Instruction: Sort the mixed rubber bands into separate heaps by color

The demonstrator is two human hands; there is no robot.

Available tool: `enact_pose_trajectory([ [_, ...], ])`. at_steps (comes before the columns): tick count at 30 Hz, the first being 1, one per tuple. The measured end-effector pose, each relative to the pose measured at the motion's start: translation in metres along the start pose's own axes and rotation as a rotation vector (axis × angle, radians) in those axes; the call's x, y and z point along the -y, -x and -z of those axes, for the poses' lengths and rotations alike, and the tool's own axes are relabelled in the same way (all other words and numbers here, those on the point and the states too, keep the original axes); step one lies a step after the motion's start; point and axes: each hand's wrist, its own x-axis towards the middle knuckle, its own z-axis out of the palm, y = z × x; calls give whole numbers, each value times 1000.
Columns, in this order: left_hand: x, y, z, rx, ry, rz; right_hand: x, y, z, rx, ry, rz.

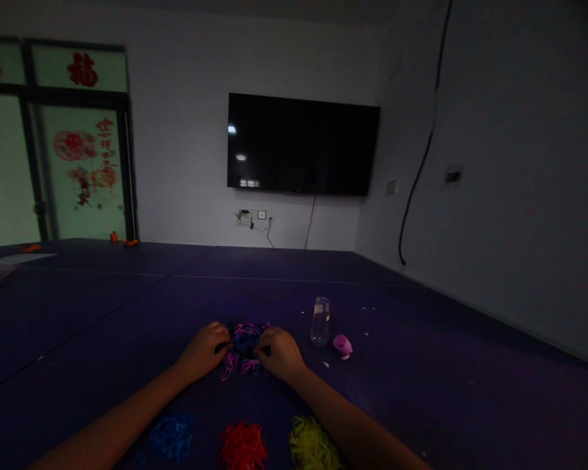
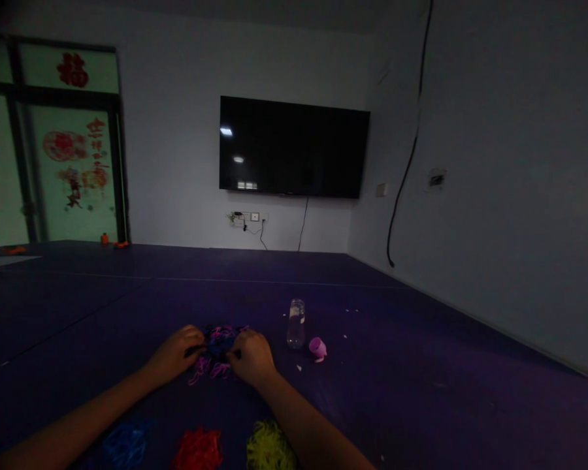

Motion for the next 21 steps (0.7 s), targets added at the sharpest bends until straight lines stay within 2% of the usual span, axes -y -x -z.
enact_pose_trajectory([
  [4, 1, -1, 0, 26, -5, 3, -1, -1, 1, 11, 18, 11],
  [13, 2, -1, -1, 48, 12, -55, 1, 0, -2, -71, -3, 50],
  [21, 6, 0, -4, 56, 40, -117, 3, 2, -1, -33, 21, 61],
])
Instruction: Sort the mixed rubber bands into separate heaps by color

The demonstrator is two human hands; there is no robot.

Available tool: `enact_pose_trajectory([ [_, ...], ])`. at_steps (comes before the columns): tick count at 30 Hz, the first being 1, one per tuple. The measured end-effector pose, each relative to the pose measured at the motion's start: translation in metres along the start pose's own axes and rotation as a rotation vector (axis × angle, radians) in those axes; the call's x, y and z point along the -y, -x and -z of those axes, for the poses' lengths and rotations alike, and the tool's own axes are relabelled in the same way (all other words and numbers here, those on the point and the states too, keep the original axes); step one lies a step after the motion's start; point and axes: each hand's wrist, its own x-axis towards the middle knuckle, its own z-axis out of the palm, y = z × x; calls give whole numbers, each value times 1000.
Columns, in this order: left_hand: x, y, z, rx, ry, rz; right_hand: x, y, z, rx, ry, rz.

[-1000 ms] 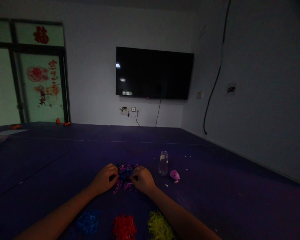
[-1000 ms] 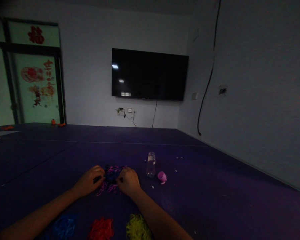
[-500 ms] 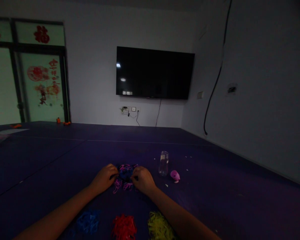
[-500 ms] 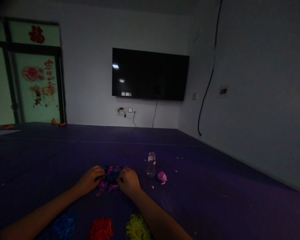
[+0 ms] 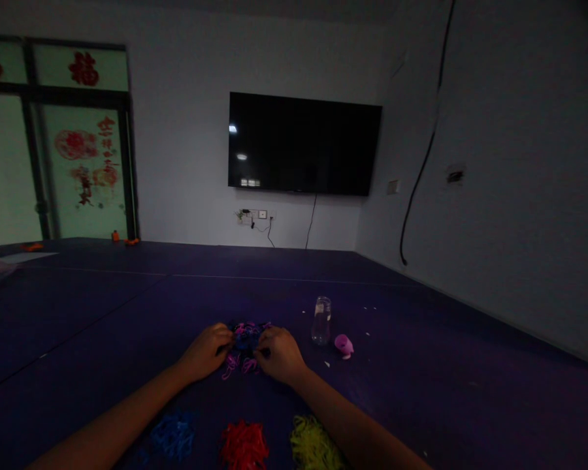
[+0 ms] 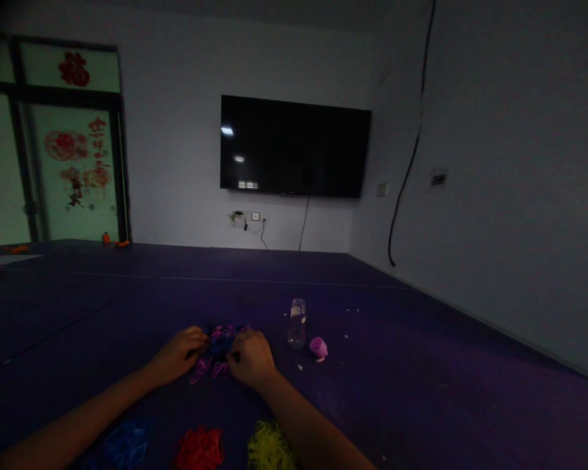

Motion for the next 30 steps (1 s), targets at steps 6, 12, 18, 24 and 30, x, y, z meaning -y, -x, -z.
enact_pose_trajectory([
  [6, -3, 0, 2, -3, 37, 3, -1, -1, 1, 19, -16, -5],
  [12, -7, -1, 4, -101, 129, 90, -3, -1, 1, 47, -13, 29],
  [18, -4, -1, 5, -186, 209, 153, -2, -1, -1, 51, -10, 73],
  [24, -5, 0, 4, -155, 225, 149, -3, -1, 0, 60, -35, 68],
  [30, -7, 1, 4, -101, 226, 152, -3, -1, 0, 65, -52, 73],
])
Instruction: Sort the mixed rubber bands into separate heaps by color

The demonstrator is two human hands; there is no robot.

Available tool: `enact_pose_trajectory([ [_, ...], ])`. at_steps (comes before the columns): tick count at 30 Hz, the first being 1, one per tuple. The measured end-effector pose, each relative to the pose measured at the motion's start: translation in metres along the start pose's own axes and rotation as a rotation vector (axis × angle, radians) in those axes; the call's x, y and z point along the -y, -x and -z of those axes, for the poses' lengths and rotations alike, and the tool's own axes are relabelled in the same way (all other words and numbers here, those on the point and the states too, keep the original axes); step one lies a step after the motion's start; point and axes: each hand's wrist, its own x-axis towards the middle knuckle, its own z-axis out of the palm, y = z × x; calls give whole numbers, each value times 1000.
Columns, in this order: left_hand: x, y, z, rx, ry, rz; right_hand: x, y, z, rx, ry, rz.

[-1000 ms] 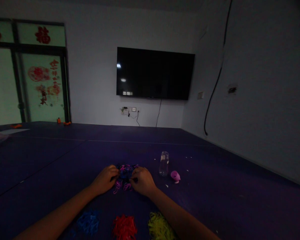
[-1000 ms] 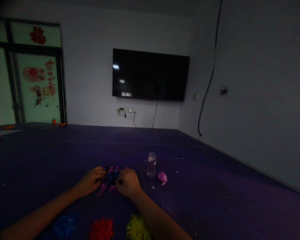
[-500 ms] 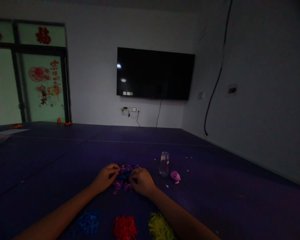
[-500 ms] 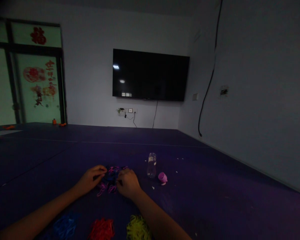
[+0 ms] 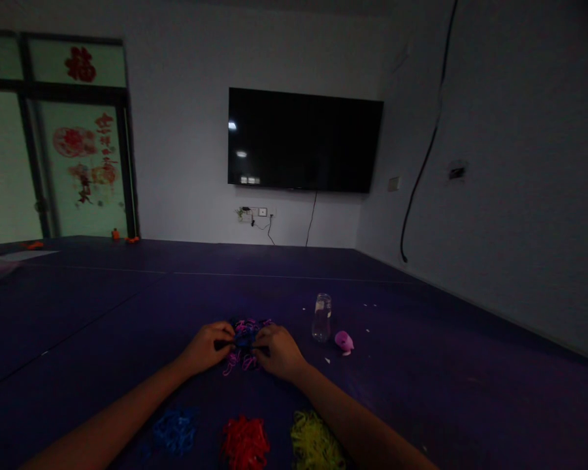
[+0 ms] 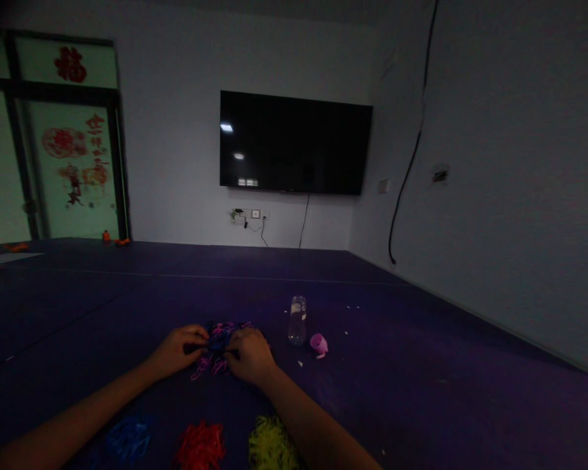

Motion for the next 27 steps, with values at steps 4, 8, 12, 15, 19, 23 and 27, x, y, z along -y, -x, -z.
enact_pose_trajectory([
  [4, 1, -2, 1, 23, 20, 21, 0, 0, 0, 1, -26, 11],
  [8, 1, -2, 2, 33, 37, 41, 2, 0, 1, -4, -43, 38],
  [12, 0, -2, 2, 36, 54, 42, 3, 0, 3, 13, -53, 41],
  [15, 0, -2, 1, 34, 54, 35, 2, 0, 3, 4, -58, 42],
  [19, 0, -1, 0, 25, 36, 6, -3, -1, -2, -3, -62, 49],
  [23, 1, -1, 1, -21, 59, 15, -4, -3, -4, 4, -60, 38],
  [27, 1, -4, 3, -98, 184, 168, -2, -4, -2, -14, -72, 14],
])
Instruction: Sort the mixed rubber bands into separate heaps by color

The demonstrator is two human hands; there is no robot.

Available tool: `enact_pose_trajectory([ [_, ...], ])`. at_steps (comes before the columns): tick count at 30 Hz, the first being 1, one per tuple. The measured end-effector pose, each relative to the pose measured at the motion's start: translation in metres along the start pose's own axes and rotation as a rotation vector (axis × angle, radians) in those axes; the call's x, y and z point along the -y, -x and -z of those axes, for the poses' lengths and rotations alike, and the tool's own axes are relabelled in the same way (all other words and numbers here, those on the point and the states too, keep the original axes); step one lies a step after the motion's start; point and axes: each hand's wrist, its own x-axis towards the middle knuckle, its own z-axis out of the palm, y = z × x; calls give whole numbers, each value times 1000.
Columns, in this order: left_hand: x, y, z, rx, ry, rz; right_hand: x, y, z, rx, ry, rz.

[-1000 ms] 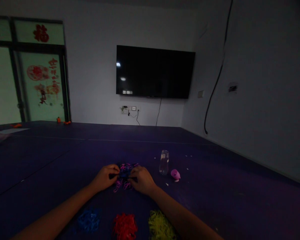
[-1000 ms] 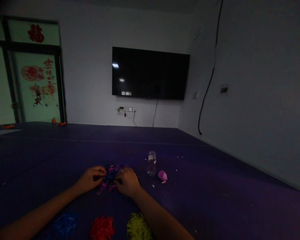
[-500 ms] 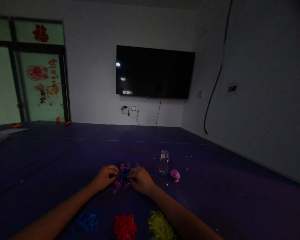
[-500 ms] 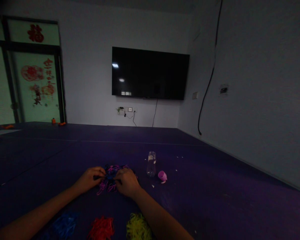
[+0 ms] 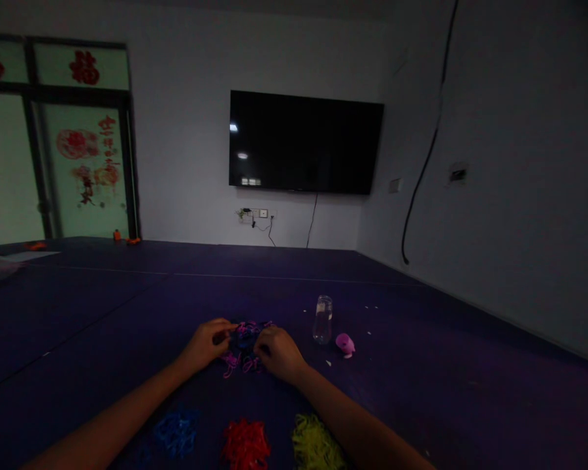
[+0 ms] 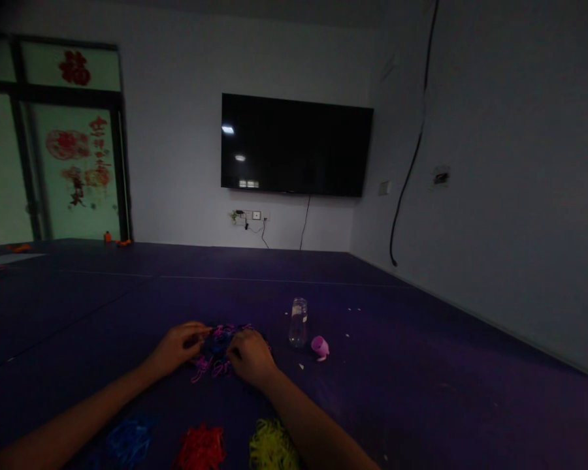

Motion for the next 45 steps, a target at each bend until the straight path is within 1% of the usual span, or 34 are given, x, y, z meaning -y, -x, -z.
enact_pose_trajectory([
  [2, 1, -1, -1, -46, 161, 122, 1, 0, 1, -31, -33, -22],
  [7, 7, -3, -4, -156, 698, 408, -1, 0, 1, -171, -127, -91],
  [10, 11, -4, -4, -198, 930, 510, -3, 1, 0, -194, -149, -99],
  [12, 12, -4, -3, -212, 1013, 548, -4, 1, -1, -213, -158, -102],
  [17, 11, -5, -5, -216, 1078, 588, -5, 1, -1, -297, -212, -112],
  [20, 11, -6, -6, -238, 1091, 596, -6, 1, 0, -324, -239, -130],
  [31, 7, -7, -5, -262, 1122, 647, -7, 1, -1, -323, -267, -205],
  [37, 14, -8, -2, -262, 1256, 698, -7, 0, -1, -331, -309, -229],
  [41, 13, -8, 1, -269, 1354, 758, -5, 0, 0, -347, -344, -230],
  [45, 10, -9, 2, -319, 1351, 770, -3, 0, 0, -341, -329, -231],
])
